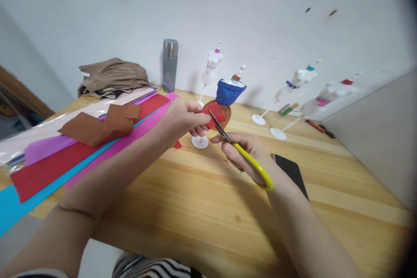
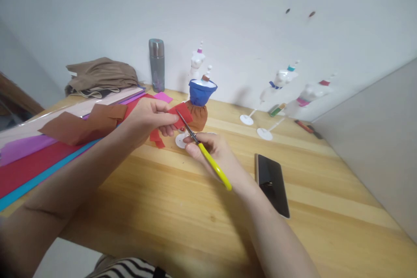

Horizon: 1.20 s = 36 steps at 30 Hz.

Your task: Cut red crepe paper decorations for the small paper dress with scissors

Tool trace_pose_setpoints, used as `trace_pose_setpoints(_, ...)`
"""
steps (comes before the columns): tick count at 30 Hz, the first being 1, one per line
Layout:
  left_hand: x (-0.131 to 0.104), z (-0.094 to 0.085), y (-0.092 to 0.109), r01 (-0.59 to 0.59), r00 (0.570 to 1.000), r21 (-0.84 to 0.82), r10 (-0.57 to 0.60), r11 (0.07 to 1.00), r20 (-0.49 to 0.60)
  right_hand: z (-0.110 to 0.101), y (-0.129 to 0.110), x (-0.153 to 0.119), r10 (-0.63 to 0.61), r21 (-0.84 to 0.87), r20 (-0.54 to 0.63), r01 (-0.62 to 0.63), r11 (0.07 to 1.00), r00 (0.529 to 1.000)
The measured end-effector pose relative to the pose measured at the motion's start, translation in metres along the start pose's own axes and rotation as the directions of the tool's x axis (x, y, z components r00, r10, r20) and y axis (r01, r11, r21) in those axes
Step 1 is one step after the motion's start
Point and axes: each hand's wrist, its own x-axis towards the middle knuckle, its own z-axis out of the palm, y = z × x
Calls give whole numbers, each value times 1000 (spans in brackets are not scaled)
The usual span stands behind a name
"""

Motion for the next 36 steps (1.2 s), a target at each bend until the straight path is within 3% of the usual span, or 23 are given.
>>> trace_pose_setpoints(9,0,1,2,9,1000,13,-8,1000,-30,1,18,0,-23,9,-28,23,1000,999)
trace_pose_setpoints(21,-1,2,4,-5,999,45,7,999,-50,2,10,0,3,-1,-30,-3,1000,1000)
trace_pose_setpoints(29,1,-1,0,-20,1000,26,21,999,-11,-2,-7,-1,57,-1,3,-57,998,998)
trace_pose_setpoints(36,2,-1,0,-10,1000,21,10,1000,-5,-2,-5,-1,63,-5,9,-63,998,998)
